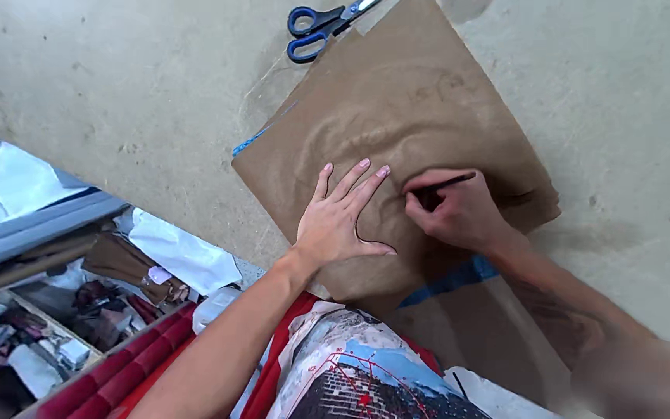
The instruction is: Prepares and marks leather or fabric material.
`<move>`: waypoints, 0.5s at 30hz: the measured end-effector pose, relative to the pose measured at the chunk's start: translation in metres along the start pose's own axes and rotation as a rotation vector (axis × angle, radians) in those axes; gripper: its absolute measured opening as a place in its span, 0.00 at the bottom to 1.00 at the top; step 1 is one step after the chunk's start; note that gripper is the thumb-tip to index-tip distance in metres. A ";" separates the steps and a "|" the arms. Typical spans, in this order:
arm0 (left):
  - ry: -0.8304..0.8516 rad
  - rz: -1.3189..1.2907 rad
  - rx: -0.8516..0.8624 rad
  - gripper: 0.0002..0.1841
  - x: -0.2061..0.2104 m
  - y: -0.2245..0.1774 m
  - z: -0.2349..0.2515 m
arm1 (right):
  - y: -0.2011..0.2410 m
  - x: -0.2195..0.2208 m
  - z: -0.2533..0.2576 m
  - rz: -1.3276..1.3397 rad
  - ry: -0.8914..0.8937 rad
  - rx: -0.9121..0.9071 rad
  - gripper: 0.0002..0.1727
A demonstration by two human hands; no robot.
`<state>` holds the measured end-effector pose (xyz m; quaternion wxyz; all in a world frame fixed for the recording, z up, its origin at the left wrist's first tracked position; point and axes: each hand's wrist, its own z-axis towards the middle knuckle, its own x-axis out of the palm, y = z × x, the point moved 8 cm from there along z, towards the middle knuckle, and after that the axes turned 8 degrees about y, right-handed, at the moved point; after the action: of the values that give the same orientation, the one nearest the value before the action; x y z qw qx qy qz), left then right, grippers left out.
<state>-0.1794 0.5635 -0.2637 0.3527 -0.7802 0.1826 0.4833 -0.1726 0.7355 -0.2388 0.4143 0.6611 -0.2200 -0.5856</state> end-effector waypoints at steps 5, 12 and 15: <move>0.033 -0.001 -0.024 0.70 -0.004 -0.004 -0.004 | -0.011 -0.009 -0.013 0.135 -0.039 0.038 0.09; -0.332 -0.239 0.090 0.29 -0.023 -0.026 0.024 | 0.002 -0.049 -0.013 0.204 -0.106 -0.006 0.09; -0.191 -0.142 -0.022 0.50 -0.016 -0.021 0.036 | -0.001 -0.030 0.012 0.244 -0.063 -0.098 0.08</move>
<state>-0.1966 0.6032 -0.2523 0.3933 -0.7453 0.0868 0.5313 -0.1912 0.7554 -0.2217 0.5070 0.5897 -0.2827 -0.5615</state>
